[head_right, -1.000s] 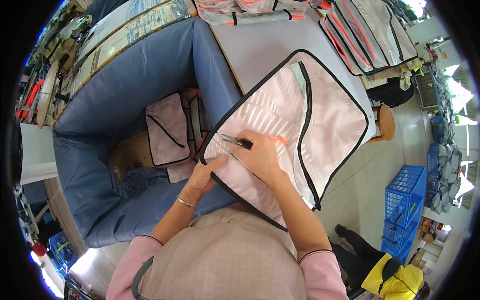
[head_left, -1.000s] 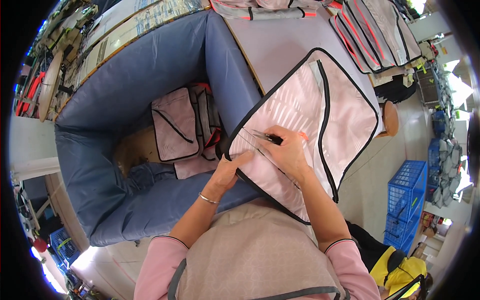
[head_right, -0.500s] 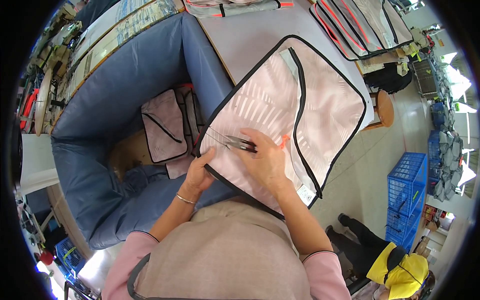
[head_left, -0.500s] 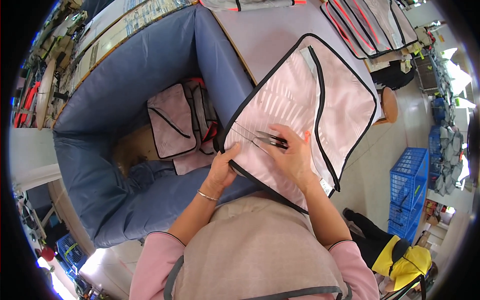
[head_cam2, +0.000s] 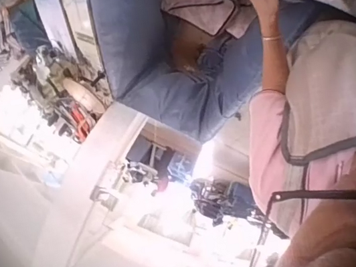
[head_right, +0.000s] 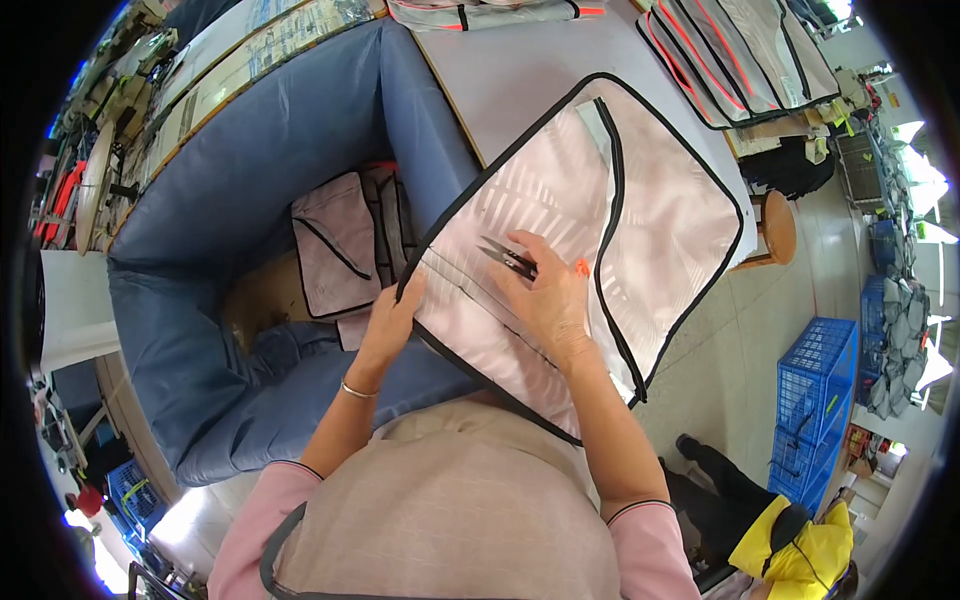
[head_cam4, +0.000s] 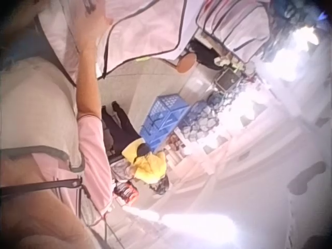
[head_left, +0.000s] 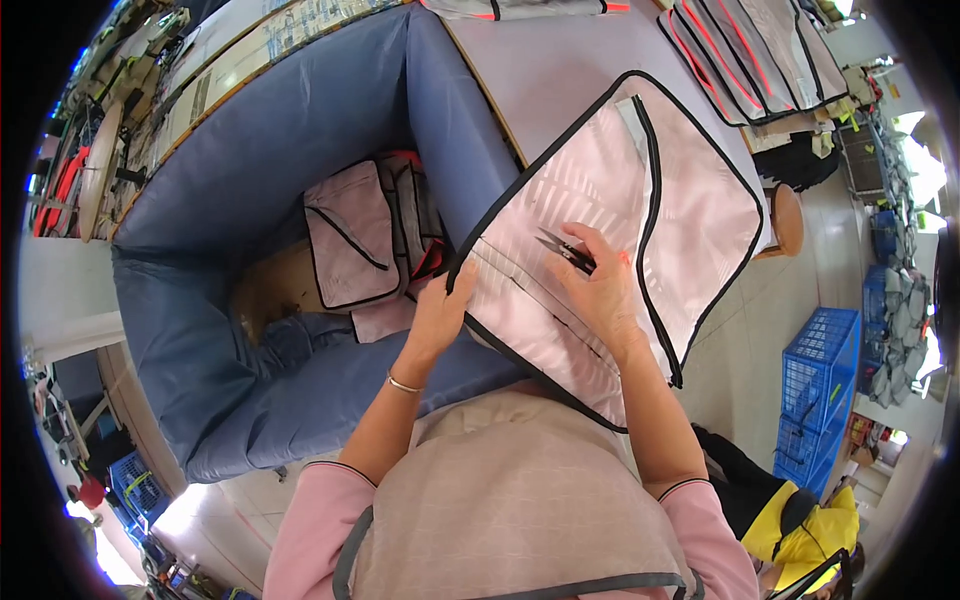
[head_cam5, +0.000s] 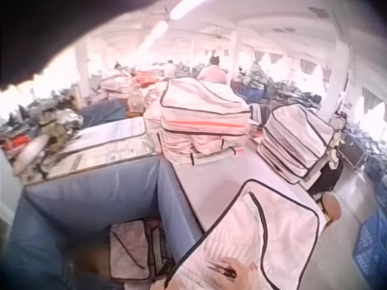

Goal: Inspecting pink bags for quality and trimming loose threads using a small tool in a manufacturing facility.

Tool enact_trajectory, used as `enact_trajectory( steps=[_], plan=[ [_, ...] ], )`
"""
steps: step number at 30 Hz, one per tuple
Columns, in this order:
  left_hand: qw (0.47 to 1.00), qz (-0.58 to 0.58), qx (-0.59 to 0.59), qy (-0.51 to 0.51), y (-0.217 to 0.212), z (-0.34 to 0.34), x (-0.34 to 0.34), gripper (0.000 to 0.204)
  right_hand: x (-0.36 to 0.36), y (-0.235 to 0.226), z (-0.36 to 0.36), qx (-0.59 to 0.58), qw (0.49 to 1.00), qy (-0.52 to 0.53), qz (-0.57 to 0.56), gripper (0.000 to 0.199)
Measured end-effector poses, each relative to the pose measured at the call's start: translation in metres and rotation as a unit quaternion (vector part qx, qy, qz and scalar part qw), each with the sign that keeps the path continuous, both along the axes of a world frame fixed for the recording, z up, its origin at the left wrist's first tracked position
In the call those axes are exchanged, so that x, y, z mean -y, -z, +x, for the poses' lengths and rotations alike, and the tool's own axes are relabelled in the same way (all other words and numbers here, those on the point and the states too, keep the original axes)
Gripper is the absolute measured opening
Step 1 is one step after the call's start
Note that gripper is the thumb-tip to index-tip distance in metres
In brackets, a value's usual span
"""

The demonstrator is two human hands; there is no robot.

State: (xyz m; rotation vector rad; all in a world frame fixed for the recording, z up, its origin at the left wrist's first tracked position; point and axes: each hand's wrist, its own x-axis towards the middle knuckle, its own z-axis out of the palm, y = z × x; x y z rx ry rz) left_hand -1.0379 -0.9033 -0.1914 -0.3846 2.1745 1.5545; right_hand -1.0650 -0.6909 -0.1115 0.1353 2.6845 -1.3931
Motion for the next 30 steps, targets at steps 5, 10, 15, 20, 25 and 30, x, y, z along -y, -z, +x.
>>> enact_trajectory(
  steps=[5, 10, 15, 20, 25, 30],
  plan=[
    [0.960, -0.118, -0.244, -0.074, -0.025, -0.017, -0.004, 0.027, 0.016, -0.013, -0.004, -0.012, 0.997, -0.043, 0.059, 0.036],
    [0.965, 0.230, -0.081, -0.093, 0.001, -0.035, 0.000, 0.016, 0.025, -0.004, -0.012, -0.058, 0.992, -0.094, 0.063, 0.028],
    [0.872, 0.455, 0.044, -0.178, 0.020, -0.036, -0.005, 0.017, 0.031, -0.002, -0.022, -0.109, 0.972, -0.145, 0.147, 0.022],
    [0.824, 0.533, 0.084, -0.174, 0.025, -0.038, -0.007, 0.017, 0.037, 0.002, -0.035, -0.224, 0.925, -0.225, 0.209, 0.021],
    [0.826, 0.528, 0.075, -0.181, 0.027, -0.040, -0.009, 0.016, 0.041, -0.001, -0.045, -0.239, 0.905, -0.258, 0.239, 0.021],
    [0.828, 0.526, 0.076, -0.180, 0.024, -0.040, -0.008, 0.016, 0.042, -0.007, -0.054, -0.221, 0.892, -0.292, 0.266, 0.019]
  ],
)
